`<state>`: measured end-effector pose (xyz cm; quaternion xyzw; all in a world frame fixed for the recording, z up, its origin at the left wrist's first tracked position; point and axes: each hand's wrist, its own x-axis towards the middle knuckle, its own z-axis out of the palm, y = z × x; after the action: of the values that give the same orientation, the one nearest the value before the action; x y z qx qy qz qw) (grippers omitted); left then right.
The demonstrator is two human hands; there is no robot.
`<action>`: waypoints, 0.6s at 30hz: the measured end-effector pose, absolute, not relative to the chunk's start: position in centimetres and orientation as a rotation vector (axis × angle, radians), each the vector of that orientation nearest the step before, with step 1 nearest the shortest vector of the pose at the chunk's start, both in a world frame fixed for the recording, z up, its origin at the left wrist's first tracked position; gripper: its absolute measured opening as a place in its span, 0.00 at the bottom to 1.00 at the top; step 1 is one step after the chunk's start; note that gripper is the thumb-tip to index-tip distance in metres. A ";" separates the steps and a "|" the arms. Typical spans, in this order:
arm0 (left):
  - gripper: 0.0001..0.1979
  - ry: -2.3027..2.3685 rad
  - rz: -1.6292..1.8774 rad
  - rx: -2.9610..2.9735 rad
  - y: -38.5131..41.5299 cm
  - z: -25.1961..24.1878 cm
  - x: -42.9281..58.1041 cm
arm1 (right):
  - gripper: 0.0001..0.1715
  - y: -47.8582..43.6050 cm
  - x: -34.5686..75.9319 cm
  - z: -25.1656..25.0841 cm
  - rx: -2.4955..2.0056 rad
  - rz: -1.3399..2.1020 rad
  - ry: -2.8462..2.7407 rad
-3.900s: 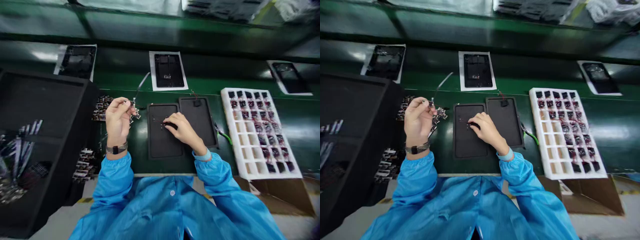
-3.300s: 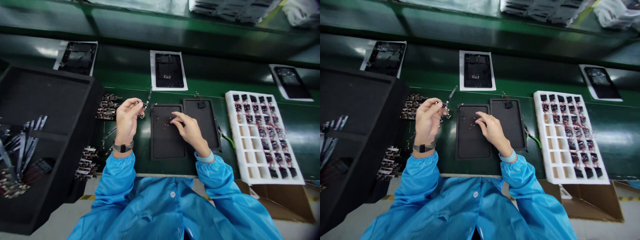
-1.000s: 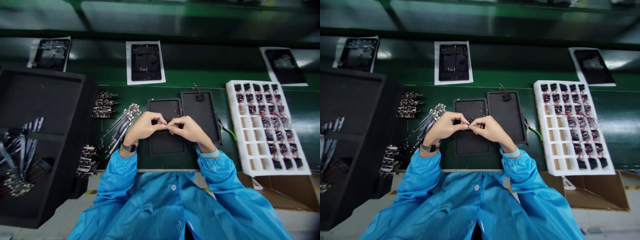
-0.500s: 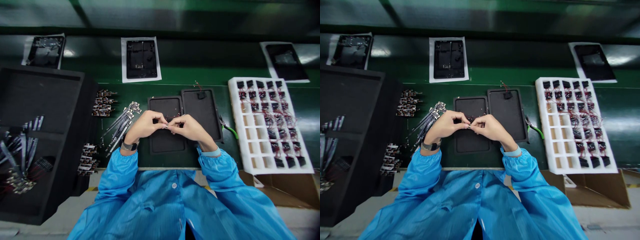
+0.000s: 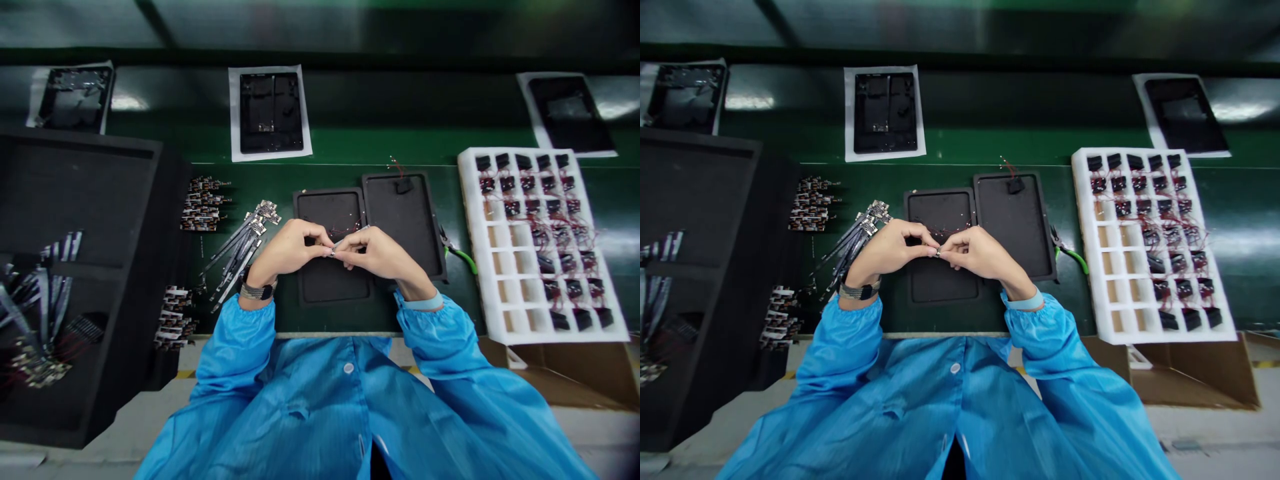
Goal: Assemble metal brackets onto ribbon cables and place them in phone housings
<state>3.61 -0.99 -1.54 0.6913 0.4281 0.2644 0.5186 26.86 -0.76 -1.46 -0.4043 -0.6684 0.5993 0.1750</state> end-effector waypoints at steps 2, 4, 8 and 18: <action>0.02 1.032 0.613 1.664 -1.0 -1.4 3.7 | 0.13 -0.7 26.9 -1.5 -1.138 1.720 -1.894; 0.02 1.037 0.593 1.665 -1.0 -1.2 3.7 | 0.14 -0.7 27.0 -1.5 -1.141 1.746 -1.886; 0.03 1.034 0.583 1.660 -1.0 -1.0 3.6 | 0.14 -0.6 27.1 -1.6 -1.146 1.780 -1.853; 0.02 1.066 0.586 1.675 -1.1 -1.4 4.0 | 0.13 -0.9 26.8 -1.9 -1.197 1.766 -1.811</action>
<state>3.99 -1.10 -1.40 0.6959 0.4429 0.2433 0.5103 26.81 -0.93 -1.89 -0.4215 -0.6377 0.6217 0.1707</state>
